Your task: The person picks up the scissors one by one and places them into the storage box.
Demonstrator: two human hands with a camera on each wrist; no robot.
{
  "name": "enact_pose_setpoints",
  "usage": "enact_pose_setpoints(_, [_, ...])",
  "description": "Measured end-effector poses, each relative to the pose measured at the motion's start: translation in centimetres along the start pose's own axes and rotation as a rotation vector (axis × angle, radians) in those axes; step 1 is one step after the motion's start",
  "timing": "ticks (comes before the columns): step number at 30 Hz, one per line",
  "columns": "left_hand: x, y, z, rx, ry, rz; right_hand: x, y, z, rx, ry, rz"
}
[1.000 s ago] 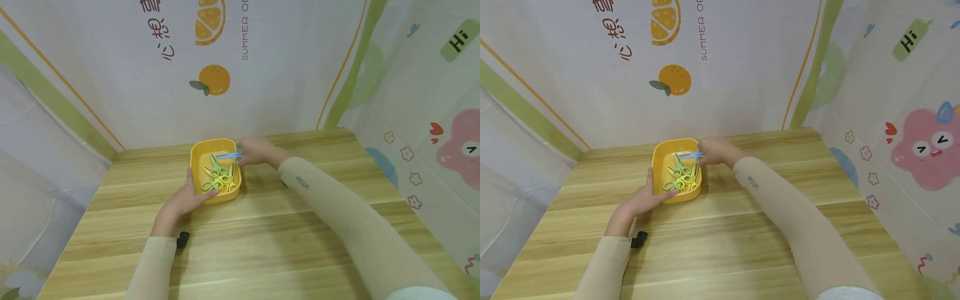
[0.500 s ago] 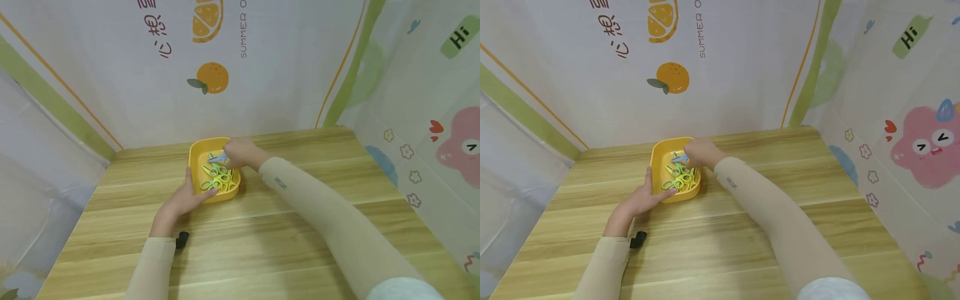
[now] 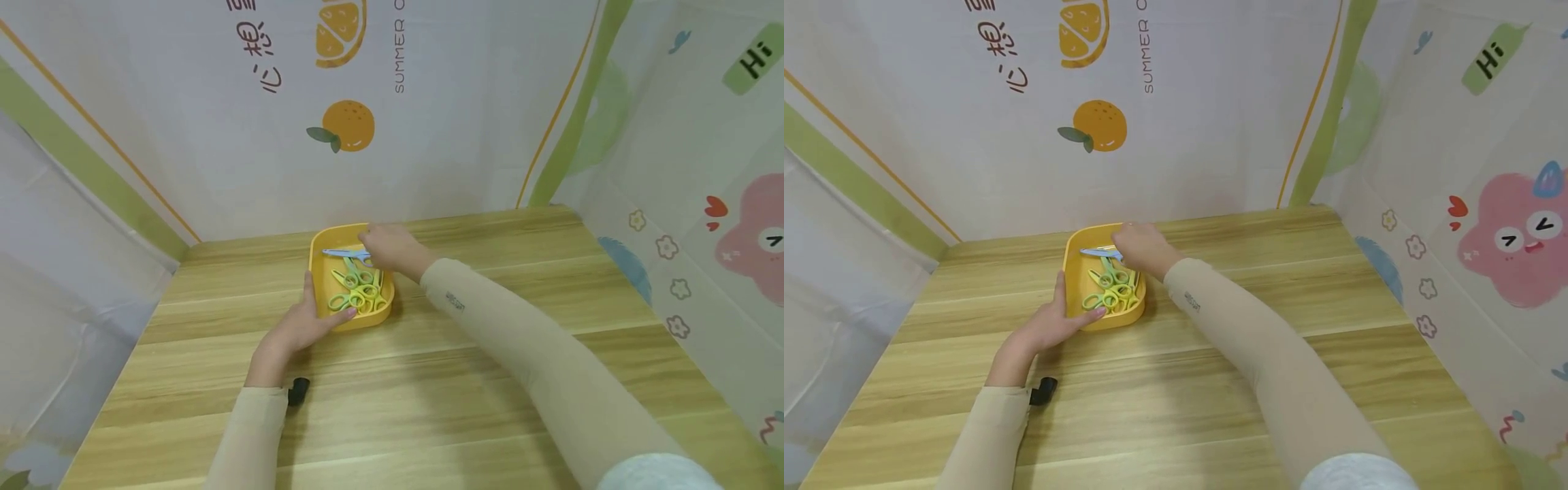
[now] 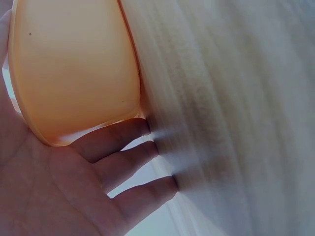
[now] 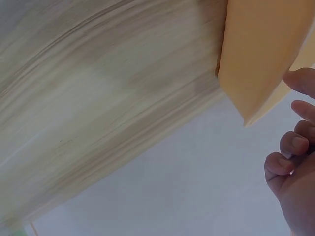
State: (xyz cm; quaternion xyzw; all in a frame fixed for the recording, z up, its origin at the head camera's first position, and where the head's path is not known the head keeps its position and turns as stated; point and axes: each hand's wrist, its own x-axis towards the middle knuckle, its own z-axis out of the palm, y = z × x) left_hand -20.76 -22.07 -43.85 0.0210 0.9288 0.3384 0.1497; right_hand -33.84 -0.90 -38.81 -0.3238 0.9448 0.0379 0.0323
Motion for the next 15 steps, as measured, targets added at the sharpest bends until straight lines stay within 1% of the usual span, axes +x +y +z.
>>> enact_pose_setpoints(6, [0.3, -0.1, 0.0, 0.01, 0.002, -0.003, -0.7, 0.7, -0.6, 0.021, -0.012, 0.002])
enact_pose_setpoints(12, [0.3, -0.1, -0.3, 0.022, 0.008, -0.008, -2.2, 1.3, -1.6, 0.013, 0.022, -0.016])
enact_pose_setpoints(15, [0.1, 0.0, -0.5, 0.025, 0.006, -0.016, -3.1, 2.0, -2.0, 0.028, 0.034, -0.008])
